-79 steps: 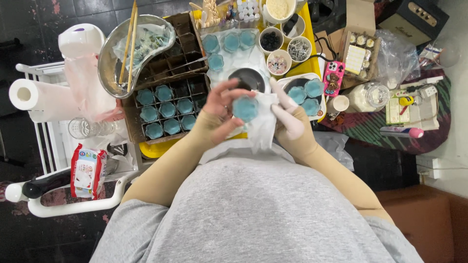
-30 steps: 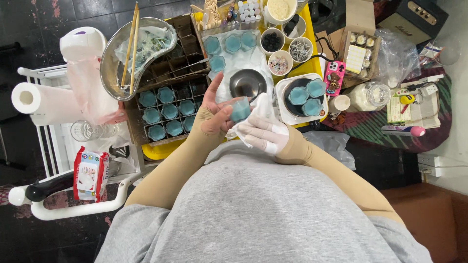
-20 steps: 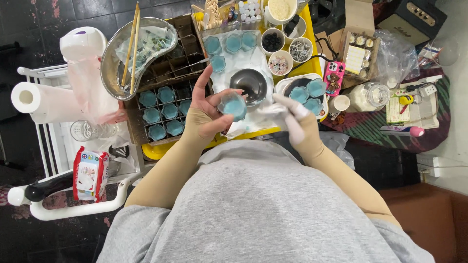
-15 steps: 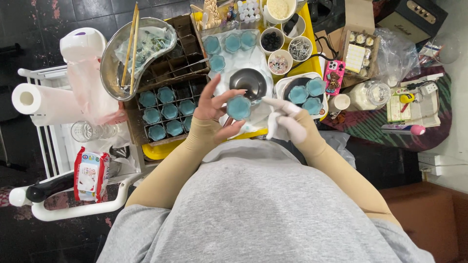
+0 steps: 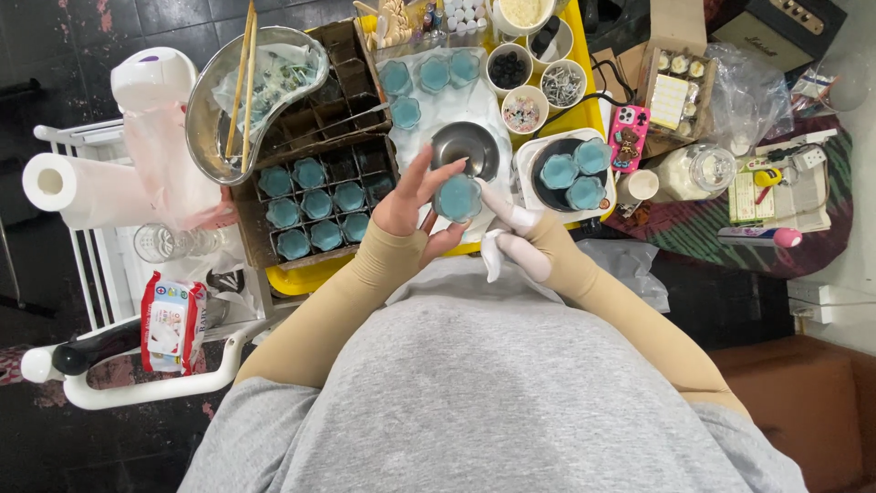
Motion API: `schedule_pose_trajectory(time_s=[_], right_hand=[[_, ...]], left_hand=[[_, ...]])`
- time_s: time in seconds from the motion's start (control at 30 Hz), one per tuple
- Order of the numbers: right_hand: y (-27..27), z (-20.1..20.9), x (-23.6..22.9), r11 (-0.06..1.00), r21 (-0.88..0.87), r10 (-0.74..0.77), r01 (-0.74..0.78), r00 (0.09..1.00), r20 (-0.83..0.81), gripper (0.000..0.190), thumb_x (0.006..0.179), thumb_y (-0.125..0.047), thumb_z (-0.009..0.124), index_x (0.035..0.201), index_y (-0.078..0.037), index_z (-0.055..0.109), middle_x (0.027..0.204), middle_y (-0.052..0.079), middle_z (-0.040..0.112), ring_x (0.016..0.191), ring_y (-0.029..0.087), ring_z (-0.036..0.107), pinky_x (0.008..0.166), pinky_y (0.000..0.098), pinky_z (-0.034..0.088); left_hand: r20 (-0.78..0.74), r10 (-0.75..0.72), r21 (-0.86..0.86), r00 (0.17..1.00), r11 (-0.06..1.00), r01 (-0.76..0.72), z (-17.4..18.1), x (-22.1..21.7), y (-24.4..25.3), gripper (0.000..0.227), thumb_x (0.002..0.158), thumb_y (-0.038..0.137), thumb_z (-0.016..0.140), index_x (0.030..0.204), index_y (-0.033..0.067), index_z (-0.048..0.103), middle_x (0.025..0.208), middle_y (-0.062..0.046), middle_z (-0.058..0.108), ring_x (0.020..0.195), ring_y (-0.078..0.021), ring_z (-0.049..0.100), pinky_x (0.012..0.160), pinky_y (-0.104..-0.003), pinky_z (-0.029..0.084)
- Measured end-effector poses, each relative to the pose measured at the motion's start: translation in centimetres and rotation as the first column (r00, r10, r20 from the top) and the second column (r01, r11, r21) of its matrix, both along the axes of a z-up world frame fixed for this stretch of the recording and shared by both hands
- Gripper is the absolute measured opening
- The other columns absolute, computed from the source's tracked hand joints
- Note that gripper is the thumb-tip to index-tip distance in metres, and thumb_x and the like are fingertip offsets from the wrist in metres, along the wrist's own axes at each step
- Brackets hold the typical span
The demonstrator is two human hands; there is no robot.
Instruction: Cleaning small blue candle containers with a white cloth.
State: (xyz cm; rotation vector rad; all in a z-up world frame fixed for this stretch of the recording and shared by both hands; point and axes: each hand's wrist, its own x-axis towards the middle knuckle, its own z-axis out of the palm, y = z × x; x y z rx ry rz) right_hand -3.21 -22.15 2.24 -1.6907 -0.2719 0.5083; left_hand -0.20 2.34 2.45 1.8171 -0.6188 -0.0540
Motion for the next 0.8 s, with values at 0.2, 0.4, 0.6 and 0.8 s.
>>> schedule_pose_trajectory(time_s=[0.2, 0.4, 0.6, 0.8], right_hand=[[1.1, 0.5, -0.1, 0.996, 0.075, 0.042, -0.044, 0.998, 0.038, 0.080, 0.095, 0.000, 0.044, 0.166, -0.010, 0.009, 0.080, 0.001, 0.068, 0.071, 0.008, 0.060, 0.071, 0.0239, 0.052], [1.0, 0.2, -0.1, 0.954, -0.297, 0.095, 0.028, 0.916, 0.391, 0.079, 0.088, -0.001, 0.052, 0.162, -0.001, 0.025, 0.077, 0.008, 0.067, 0.068, 0.023, 0.065, 0.070, 0.0358, 0.052], [0.4, 1.1, 0.5, 0.893, -0.437, 0.207, 0.106, 0.764, 0.611, 0.077, 0.080, -0.005, 0.063, 0.154, 0.000, 0.043, 0.076, 0.011, 0.062, 0.072, 0.033, 0.061, 0.072, 0.0448, 0.049], [0.0, 1.5, 0.6, 0.907, -0.415, 0.214, 0.067, 0.776, 0.594, 0.068, 0.081, -0.003, 0.059, 0.149, -0.008, 0.054, 0.077, 0.007, 0.064, 0.074, 0.028, 0.063, 0.074, 0.0403, 0.050]], left_hand=[[0.161, 0.030, 0.104, 0.986, 0.993, -0.047, -0.2, 0.1, -0.4, 0.103, 0.090, 0.006, 0.083, 0.164, 0.0155, 0.012, 0.149, -0.008, 0.061, 0.103, -0.0164, 0.064, 0.076, -0.025, 0.055], [-0.062, 0.023, 0.005, 0.998, 1.000, -0.023, 0.3, -0.3, -0.6, 0.103, 0.091, 0.006, 0.082, 0.163, 0.0108, 0.008, 0.145, -0.007, 0.064, 0.099, -0.0082, 0.065, 0.074, -0.021, 0.055], [-0.320, -0.169, -0.326, 0.932, 0.944, 0.059, -1.1, -0.4, -0.3, 0.103, 0.096, 0.003, 0.076, 0.166, 0.0105, 0.000, 0.156, -0.012, 0.052, 0.130, -0.0125, 0.060, 0.107, -0.026, 0.055], [-0.095, -0.100, -0.088, 0.990, 0.992, 0.092, 0.0, -0.1, -0.7, 0.079, 0.086, -0.005, 0.080, 0.150, 0.0100, 0.035, 0.167, -0.014, 0.011, 0.133, -0.0220, 0.053, 0.106, -0.032, 0.052]])
